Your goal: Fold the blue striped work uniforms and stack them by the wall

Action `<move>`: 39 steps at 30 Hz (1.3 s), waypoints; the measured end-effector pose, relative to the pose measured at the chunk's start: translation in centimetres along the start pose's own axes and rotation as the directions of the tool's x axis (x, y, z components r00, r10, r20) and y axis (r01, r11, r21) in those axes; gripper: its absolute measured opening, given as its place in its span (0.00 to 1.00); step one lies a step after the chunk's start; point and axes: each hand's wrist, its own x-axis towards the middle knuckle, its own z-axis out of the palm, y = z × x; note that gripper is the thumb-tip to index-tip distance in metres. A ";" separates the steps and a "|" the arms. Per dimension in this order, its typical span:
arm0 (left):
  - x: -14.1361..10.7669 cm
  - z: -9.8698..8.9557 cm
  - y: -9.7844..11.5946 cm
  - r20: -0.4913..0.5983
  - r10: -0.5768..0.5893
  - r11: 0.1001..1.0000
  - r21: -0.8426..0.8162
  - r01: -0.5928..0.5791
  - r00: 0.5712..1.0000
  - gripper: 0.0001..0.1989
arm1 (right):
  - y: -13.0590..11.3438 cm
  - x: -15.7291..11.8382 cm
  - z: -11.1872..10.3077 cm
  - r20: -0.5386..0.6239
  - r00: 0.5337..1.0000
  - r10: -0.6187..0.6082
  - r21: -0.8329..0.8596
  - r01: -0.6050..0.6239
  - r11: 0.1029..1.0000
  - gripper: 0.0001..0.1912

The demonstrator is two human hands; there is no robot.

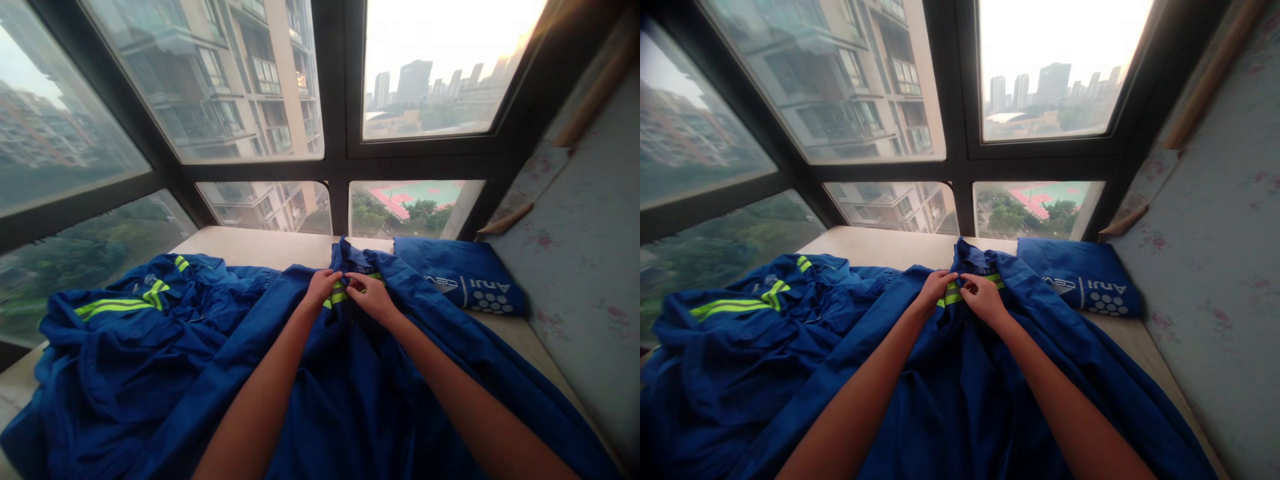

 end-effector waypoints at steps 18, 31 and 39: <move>-0.5 0.6 -0.1 -0.024 0.098 0.995 0.023 -0.097 0.995 0.22 | 0.0 -0.8 -0.4 -0.039 0.989 -0.139 -0.174 0.131 0.976 0.15; 0.4 0.2 -1.1 -0.037 0.128 0.973 0.196 -0.118 0.991 0.21 | 3.1 -2.0 -2.7 0.054 0.998 -0.044 -0.236 0.055 0.970 0.14; 3.5 -4.3 0.4 -0.090 0.074 0.798 0.603 -0.005 0.993 0.21 | 6.8 4.0 -7.0 -0.095 0.995 0.042 -0.562 -0.088 0.822 0.14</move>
